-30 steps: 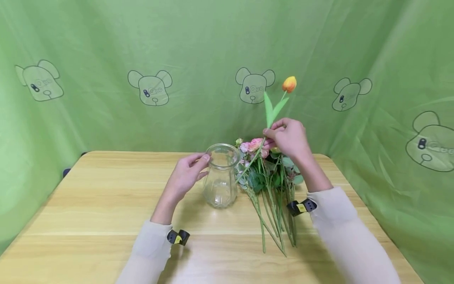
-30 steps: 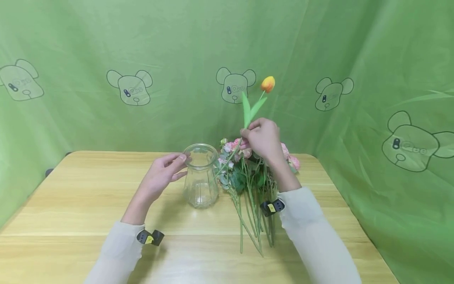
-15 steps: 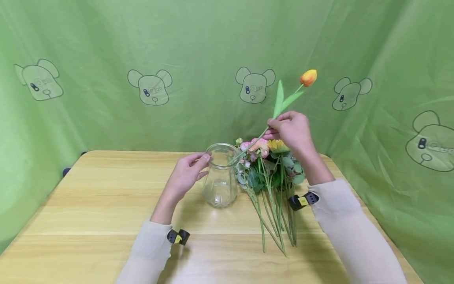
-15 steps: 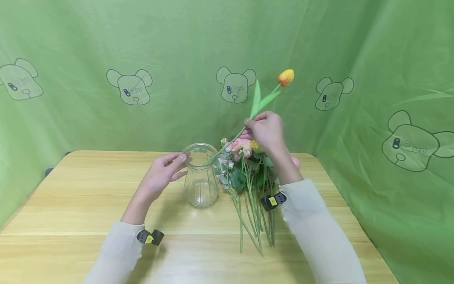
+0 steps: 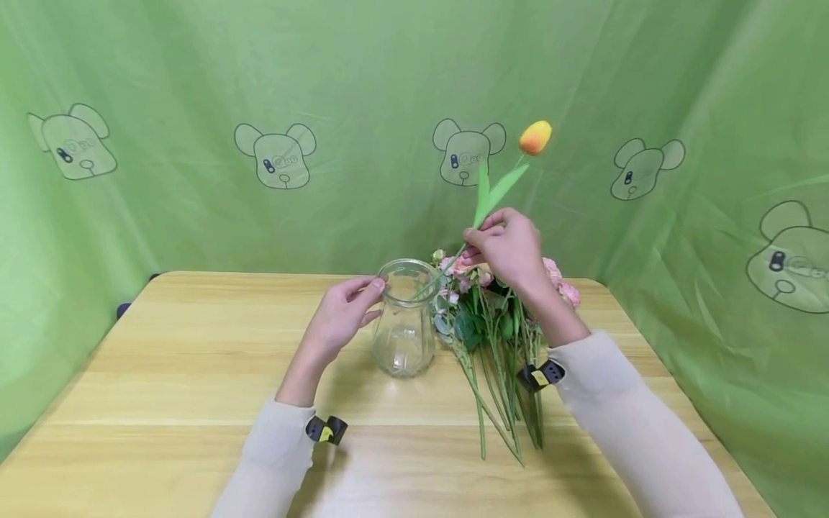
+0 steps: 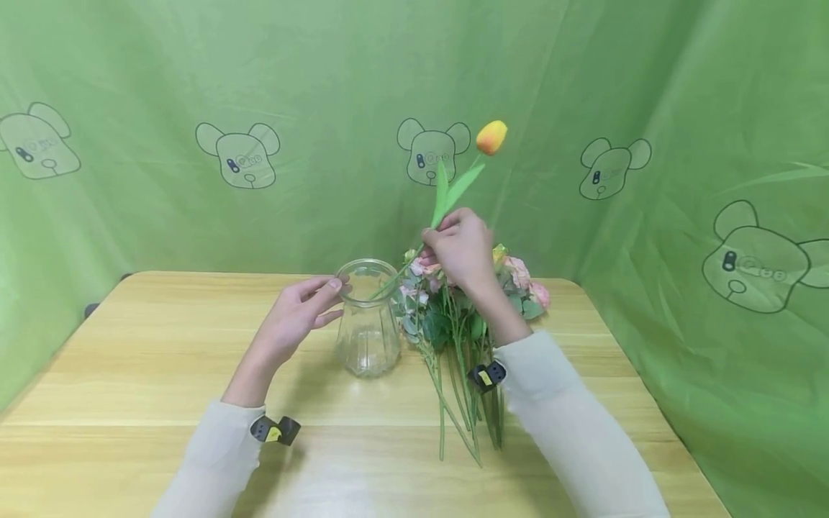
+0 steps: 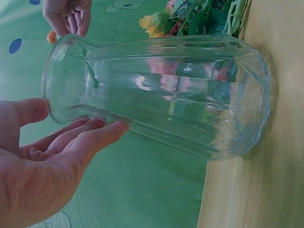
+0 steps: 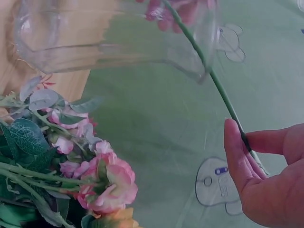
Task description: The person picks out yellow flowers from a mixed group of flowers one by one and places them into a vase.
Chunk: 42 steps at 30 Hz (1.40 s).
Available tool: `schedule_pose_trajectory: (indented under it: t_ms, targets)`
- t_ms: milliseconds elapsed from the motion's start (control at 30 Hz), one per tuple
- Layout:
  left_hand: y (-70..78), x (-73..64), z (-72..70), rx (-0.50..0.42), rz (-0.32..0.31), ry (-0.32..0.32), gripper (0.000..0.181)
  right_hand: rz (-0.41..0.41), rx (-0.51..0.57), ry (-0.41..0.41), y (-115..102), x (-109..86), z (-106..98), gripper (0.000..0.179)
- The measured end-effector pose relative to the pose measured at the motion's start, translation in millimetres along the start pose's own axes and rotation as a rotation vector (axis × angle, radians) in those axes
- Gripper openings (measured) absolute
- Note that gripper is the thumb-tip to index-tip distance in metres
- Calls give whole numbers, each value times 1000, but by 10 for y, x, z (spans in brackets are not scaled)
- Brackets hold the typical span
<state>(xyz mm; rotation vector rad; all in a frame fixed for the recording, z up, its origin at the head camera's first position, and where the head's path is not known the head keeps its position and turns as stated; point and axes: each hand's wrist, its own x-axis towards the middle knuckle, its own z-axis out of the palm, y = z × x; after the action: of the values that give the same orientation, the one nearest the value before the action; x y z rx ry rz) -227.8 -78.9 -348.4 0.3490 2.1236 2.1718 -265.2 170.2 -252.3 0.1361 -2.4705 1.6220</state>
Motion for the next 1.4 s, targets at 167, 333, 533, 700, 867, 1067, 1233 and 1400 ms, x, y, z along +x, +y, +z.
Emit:
schedule_pose_trajectory:
  t_ms: [167, 333, 533, 700, 867, 1067, 1233, 1400]
  targets:
    - [15, -7, 5, 0, -3, 1, 45, -59, -62, -29, -5, -42, 121, 31]
    - [24, -13, 7, -3, -9, 2, 46, -89, -125, -46, -41, -115, 253, 29]
    - [25, -12, 0, -8, -5, -2, 46, -143, -179, -59, -97, -191, 398, 26]
    - [24, -10, -3, -9, 0, -5, 46, -177, -254, -63, -129, -244, 493, 25]
    - [22, -15, -7, -8, -2, -7, 46, -186, -341, -83, -170, -285, 574, 22]
    - [25, -20, -16, -9, -3, -9, 46, -179, -411, -146, -219, -328, 667, 16]
    - [20, -17, -15, -3, -7, -5, 45, -179, -463, -183, -214, -342, 730, 14]
    - [22, -19, -16, 3, -9, 0, 44, -205, -519, -207, -183, -348, 777, 12]
